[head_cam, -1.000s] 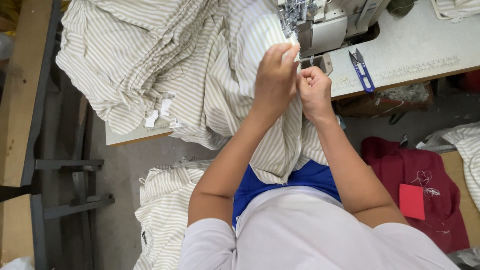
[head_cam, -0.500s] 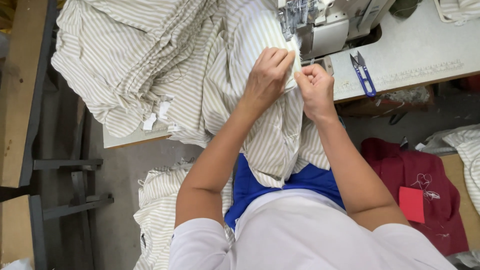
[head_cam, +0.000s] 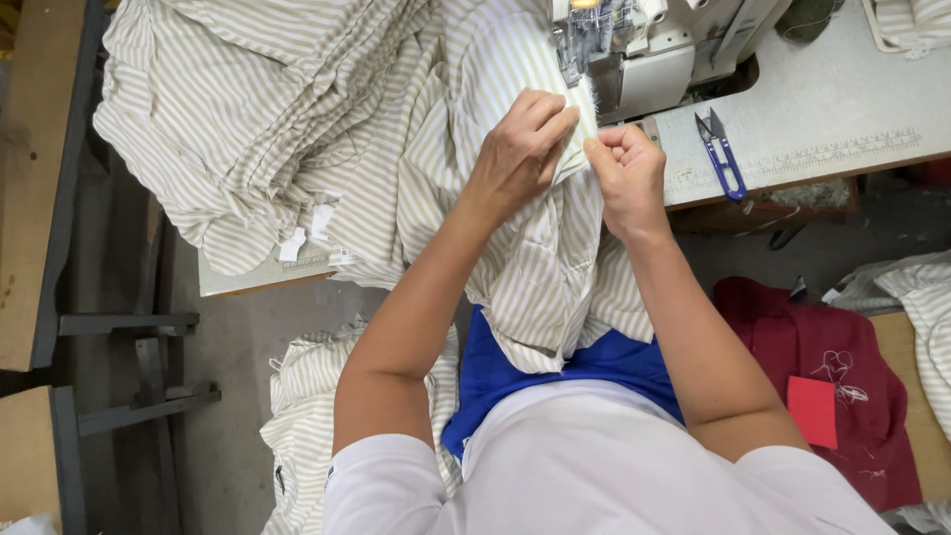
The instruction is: Inspecting and preparing striped fabric garment pieces at a sewing workstation
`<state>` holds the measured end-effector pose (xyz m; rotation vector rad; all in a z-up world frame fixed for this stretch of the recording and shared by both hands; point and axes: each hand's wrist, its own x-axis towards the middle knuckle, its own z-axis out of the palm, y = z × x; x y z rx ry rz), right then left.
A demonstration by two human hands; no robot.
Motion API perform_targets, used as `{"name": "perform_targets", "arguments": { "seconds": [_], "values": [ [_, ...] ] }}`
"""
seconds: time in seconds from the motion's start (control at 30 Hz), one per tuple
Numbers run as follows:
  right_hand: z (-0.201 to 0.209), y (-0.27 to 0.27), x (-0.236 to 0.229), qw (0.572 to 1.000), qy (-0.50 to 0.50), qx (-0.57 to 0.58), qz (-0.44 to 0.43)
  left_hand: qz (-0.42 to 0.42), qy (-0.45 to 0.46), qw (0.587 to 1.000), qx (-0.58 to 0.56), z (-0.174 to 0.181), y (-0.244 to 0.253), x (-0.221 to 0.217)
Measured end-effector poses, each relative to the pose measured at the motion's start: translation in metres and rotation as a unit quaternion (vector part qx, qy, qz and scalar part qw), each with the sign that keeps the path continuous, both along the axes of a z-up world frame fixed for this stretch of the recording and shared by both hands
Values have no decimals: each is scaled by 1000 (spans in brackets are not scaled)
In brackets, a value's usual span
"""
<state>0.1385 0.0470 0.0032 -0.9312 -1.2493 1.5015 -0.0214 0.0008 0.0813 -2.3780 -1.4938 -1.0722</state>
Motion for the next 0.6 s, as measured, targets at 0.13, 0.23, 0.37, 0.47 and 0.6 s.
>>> {"name": "perform_targets", "arguments": {
  "seconds": [0.13,0.23,0.37,0.47,0.6],
  "values": [
    [2,-1,-1,1000,12,-13,-1,-12,-4,1000,5,2,1,-2],
    [2,-1,-2,1000,26,-7,-2,-30,-22,999,18,6,0,-1],
    [0,3,-5,999,31,-11,-6,-19,-26,999,6,7,3,-4],
    [-2,6,-8,999,36,-18,-16,-17,-29,999,0,4,6,-6],
    [3,6,-9,999,25,-10,-24,-20,-30,999,4,2,11,-10]
  ]
}}
